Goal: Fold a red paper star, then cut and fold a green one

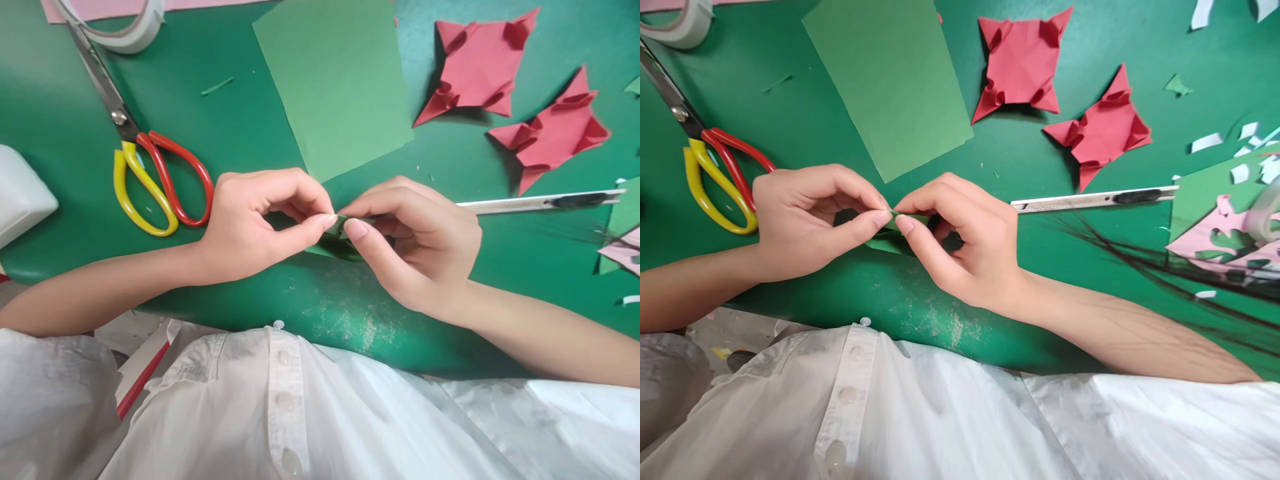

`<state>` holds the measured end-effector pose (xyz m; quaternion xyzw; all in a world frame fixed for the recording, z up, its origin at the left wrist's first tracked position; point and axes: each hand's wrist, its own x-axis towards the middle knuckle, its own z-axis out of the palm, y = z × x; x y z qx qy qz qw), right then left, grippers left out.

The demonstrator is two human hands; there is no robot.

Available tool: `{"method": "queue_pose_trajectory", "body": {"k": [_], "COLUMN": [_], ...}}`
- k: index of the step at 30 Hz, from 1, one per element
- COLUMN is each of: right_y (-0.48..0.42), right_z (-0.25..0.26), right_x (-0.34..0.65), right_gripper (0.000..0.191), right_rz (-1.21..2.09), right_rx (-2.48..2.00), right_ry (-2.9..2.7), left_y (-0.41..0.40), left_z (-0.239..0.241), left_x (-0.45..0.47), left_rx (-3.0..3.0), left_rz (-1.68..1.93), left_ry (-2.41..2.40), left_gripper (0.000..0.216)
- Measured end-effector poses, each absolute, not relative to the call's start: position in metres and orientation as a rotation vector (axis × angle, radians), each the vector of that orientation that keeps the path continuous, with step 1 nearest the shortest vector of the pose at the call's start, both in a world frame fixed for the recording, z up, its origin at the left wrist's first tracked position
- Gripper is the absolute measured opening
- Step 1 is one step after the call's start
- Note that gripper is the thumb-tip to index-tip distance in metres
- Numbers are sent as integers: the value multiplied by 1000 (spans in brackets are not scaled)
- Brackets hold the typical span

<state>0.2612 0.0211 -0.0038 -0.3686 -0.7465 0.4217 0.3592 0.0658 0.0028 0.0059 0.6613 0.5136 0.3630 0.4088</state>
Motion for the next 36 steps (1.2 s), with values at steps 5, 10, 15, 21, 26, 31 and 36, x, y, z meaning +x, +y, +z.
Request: {"method": "queue_pose_trajectory", "body": {"k": [5,10,15,21,26,31,36], "right_y": [20,20,20,21,20,20,19], "right_z": [-5,-6,-7,-8,-8,-7,-7], "right_x": [260,260,261,261,261,261,261], "right_gripper": [8,10,11,12,12,12,10], "right_rz": [1074,1078,1063,1027,1011,1008,1035], "right_rx": [-971,-966,-948,-944,-926,-934,-955], "right_ry": [-1932,-1939,-1924,-1916,-1927,-1938,-1928], "left_y": [3,2,3,6,6,4,6], "left_z": [6,5,5,6,5,5,6], "left_x": [66,66,66,65,64,65,65], "left_rx": [1678,1683,1676,1844,1882,1877,1853], "left_rz": [901,886,831,791,798,832,767], "left_ry": [1293,1310,1289,1246,1244,1233,1256], "left_gripper": [7,9,5,11,14,16,16]}}
